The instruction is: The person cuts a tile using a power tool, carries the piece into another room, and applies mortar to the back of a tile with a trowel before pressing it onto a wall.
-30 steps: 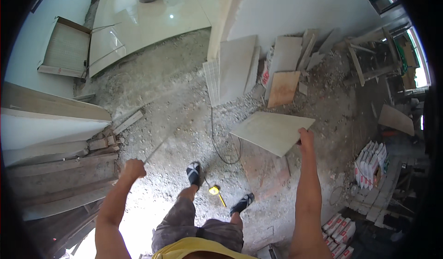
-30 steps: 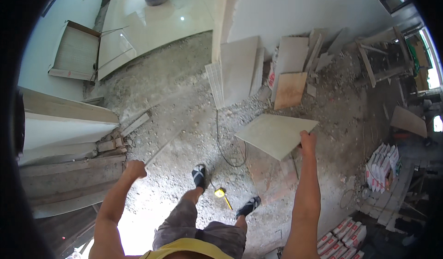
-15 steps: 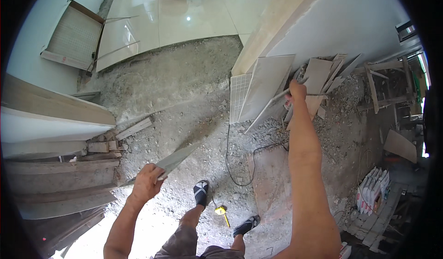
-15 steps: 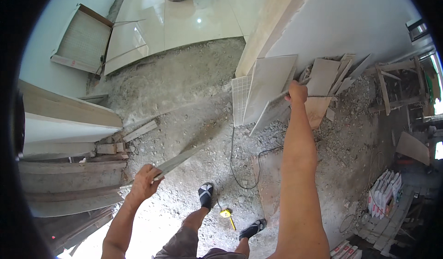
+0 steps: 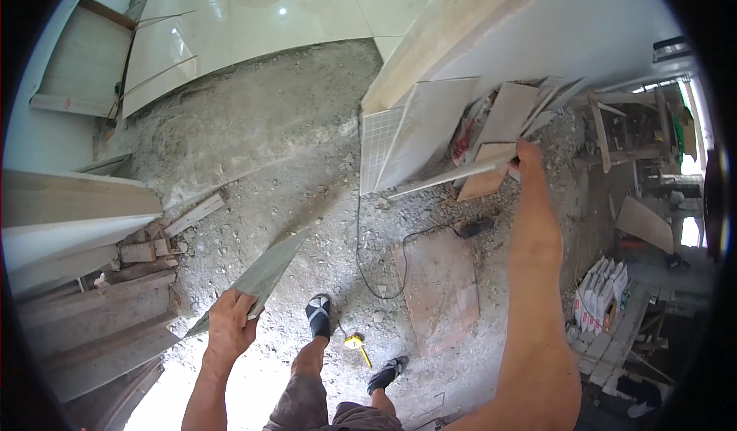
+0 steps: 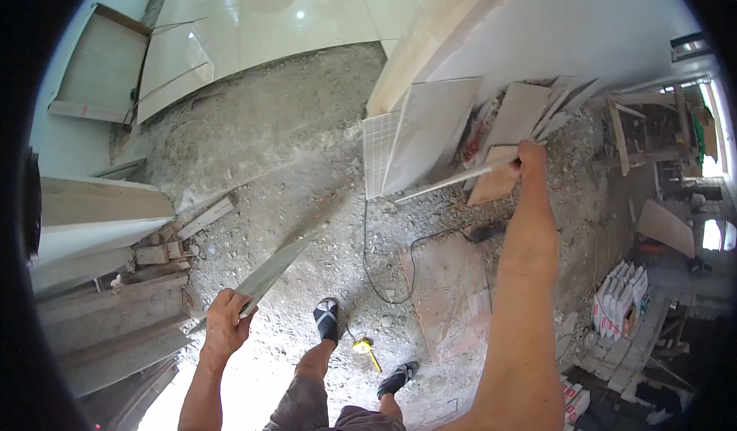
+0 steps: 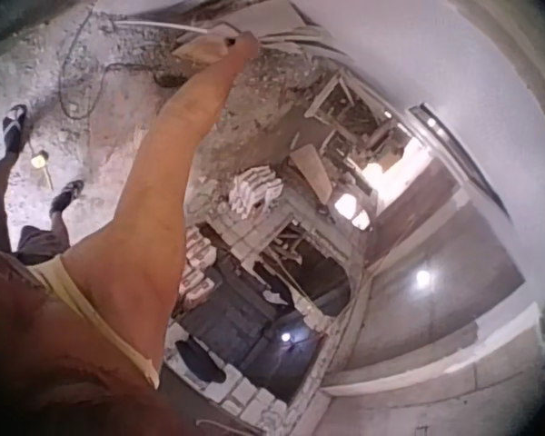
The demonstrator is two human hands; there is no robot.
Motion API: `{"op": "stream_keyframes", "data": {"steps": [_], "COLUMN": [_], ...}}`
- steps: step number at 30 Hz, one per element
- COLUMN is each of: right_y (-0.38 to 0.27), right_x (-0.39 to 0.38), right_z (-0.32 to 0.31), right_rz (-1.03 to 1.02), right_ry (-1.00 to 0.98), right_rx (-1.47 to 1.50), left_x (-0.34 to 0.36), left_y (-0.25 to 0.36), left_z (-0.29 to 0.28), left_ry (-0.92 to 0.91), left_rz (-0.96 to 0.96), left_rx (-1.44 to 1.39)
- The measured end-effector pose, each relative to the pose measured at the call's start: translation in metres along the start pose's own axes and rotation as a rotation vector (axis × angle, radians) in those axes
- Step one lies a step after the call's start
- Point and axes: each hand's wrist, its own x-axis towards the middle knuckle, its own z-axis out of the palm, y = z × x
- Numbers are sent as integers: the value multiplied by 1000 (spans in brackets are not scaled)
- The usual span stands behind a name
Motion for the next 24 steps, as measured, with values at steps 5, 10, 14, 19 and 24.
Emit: {"op": "stream_keyframes", "data": {"steps": [5, 10, 14, 19, 24], "right_y": [73, 61, 41, 22, 35], "right_x": [-31, -71, -24, 34, 112], "right_z": [-76, -118, -187, -194, -178], "right_rz": [48, 9, -73, -60, 55], "right_ry": [38, 53, 155, 195, 255], "right_rx": [105, 137, 150, 31, -222], "left_x": [13, 25, 40, 44, 65], "left_y": [10, 19, 36, 45, 78], "left_z": [16, 19, 33, 40, 54], "left_ry": [-59, -128, -153, -171, -201], "left_rz": [30, 10, 41, 23, -167], "left_rx": [-5, 58, 6, 69, 225]}}
